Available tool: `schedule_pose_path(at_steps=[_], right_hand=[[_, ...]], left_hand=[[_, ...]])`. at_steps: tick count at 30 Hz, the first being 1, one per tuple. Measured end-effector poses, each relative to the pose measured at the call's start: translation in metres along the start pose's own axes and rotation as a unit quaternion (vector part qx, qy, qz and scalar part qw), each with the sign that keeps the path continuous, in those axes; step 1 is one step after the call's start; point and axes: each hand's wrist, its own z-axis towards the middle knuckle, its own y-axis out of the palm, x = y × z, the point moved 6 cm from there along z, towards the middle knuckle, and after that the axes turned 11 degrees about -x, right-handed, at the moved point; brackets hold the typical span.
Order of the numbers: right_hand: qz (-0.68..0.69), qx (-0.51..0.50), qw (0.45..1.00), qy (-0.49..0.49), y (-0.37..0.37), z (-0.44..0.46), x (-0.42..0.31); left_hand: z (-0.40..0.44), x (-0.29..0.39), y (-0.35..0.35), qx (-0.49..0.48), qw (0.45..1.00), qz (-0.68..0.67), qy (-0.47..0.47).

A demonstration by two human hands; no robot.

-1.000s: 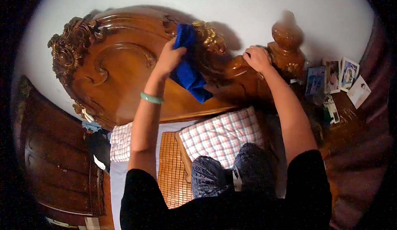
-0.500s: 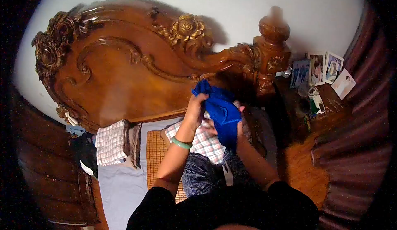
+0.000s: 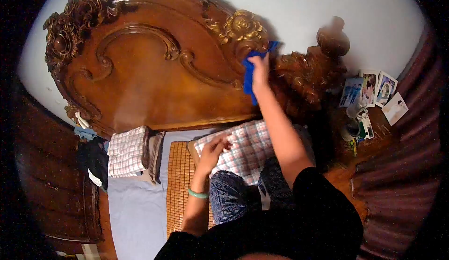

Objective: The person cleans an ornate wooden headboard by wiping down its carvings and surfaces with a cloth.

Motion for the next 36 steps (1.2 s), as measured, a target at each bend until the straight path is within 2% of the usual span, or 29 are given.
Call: schedule_pose_path(at_steps=[1, 2, 4, 5, 7, 8, 9, 10, 11, 12, 14, 15, 16, 18, 19, 20, 22, 24, 25, 26, 27, 28, 30, 31, 32, 33, 34, 35, 36], right_hand=[[-0.151, 0.043, 0.983, -0.097, 0.012, -0.001, 0.004], [-0.266, 0.059, 0.955, -0.116, 0.017, -0.008, -0.002], [-0.473, 0.04, 0.876, -0.089, 0.015, -0.009, -0.002], [-0.477, 0.037, 0.874, -0.086, 0.008, -0.008, -0.005], [-0.639, -0.116, 0.742, -0.169, 0.015, -0.01, -0.018], [-0.644, -0.115, 0.738, -0.164, 0.004, -0.007, -0.021], [-0.687, -0.153, 0.675, -0.22, 0.004, -0.007, -0.025], [-0.721, -0.191, 0.607, -0.274, 0.006, -0.011, -0.029], [-0.735, -0.215, 0.579, -0.278, 0.004, -0.012, -0.033], [-0.736, -0.216, 0.577, -0.281, -0.005, -0.01, -0.039], [-0.797, -0.283, 0.433, -0.311, -0.014, -0.013, -0.04], [-0.803, -0.275, 0.398, -0.348, -0.015, -0.016, -0.045], [-0.801, -0.277, 0.398, -0.351, -0.015, -0.02, -0.046], [-0.814, -0.278, 0.419, -0.29, -0.009, -0.019, -0.047], [-0.816, -0.258, 0.443, -0.267, -0.01, -0.013, -0.035], [-0.815, -0.259, 0.441, -0.273, -0.004, -0.013, -0.022], [-0.696, -0.138, 0.644, -0.287, 0.009, -0.015, -0.025], [-0.565, -0.015, 0.784, -0.258, 0.021, -0.013, -0.019], [-0.46, 0.062, 0.851, -0.244, 0.028, -0.013, -0.018], [-0.343, 0.139, 0.901, -0.225, 0.031, -0.012, -0.015], [-0.345, 0.195, 0.886, -0.241, 0.032, -0.009, -0.006], [-0.34, 0.2, 0.886, -0.243, 0.036, -0.011, -0.005], [-0.451, 0.232, 0.833, -0.221, 0.039, -0.017, -0.008], [-0.454, 0.239, 0.83, -0.219, 0.03, -0.021, -0.011], [-0.542, 0.128, 0.797, -0.234, 0.029, -0.02, -0.016], [-0.621, 0.015, 0.746, -0.242, 0.023, -0.019, -0.02], [-0.687, -0.099, 0.678, -0.244, 0.015, -0.017, -0.022], [-0.708, -0.123, 0.584, -0.377, 0.005, -0.023, -0.03], [-0.718, -0.196, 0.546, -0.385, -0.005, -0.02, -0.033]], left_hand=[[-0.007, -0.02, 0.004, -0.014, 0.998, -0.051, -0.015], [-0.015, -0.04, 0.009, -0.027, 0.994, -0.104, -0.031], [-0.028, -0.077, 0.023, -0.065, 0.984, -0.144, -0.086], [-0.032, -0.093, 0.032, -0.079, 0.975, -0.175, -0.115], [-0.034, -0.104, 0.048, -0.111, 0.972, -0.17, -0.117], [-0.032, -0.101, 0.055, -0.124, 0.973, -0.139, -0.133], [-0.028, -0.098, 0.061, -0.13, 0.972, -0.143, -0.132], [-0.024, -0.091, 0.064, -0.136, 0.978, -0.128, -0.089], [-0.023, -0.084, 0.065, -0.139, 0.983, -0.112, -0.046], [-0.025, -0.081, 0.066, -0.138, 0.983, -0.114, -0.043], [-0.033, -0.073, 0.058, -0.114, 0.986, -0.118, -0.008], [-0.044, -0.074, 0.051, -0.097, 0.989, -0.097, -0.046], [-0.057, -0.083, 0.044, -0.093, 0.99, -0.098, -0.044], [-0.086, -0.124, 0.026, -0.034, 0.987, -0.122, -0.1], [-0.102, -0.147, 0.021, -0.028, 0.988, -0.123, -0.095], [-0.118, -0.177, 0.016, 0.006, 0.981, -0.144, -0.127], [-0.129, -0.187, 0.019, 0.04, 0.973, -0.168, -0.156], [-0.133, -0.171, 0.032, 0.048, 0.971, -0.181, -0.147], [-0.129, -0.166, 0.04, -0.014, 0.981, -0.153, -0.116], [-0.127, -0.163, 0.044, -0.014, 0.982, -0.149, -0.115], [-0.126, -0.156, 0.052, -0.026, 0.976, -0.183, -0.114], [-0.126, -0.15, 0.058, -0.038, 0.969, -0.217, -0.115], [-0.129, -0.155, 0.061, -0.031, 0.964, -0.232, -0.129], [-0.134, -0.165, 0.061, -0.032, 0.965, -0.234, -0.116], [-0.137, -0.174, 0.063, -0.039, 0.965, -0.237, -0.104], [-0.138, -0.178, 0.061, -0.049, 0.968, -0.2, -0.142], [-0.135, -0.179, 0.062, -0.066, 0.967, -0.202, -0.141], [-0.133, -0.181, 0.059, -0.052, 0.971, -0.185, -0.139], [-0.133, -0.182, 0.056, -0.034, 0.975, -0.169, -0.137]])
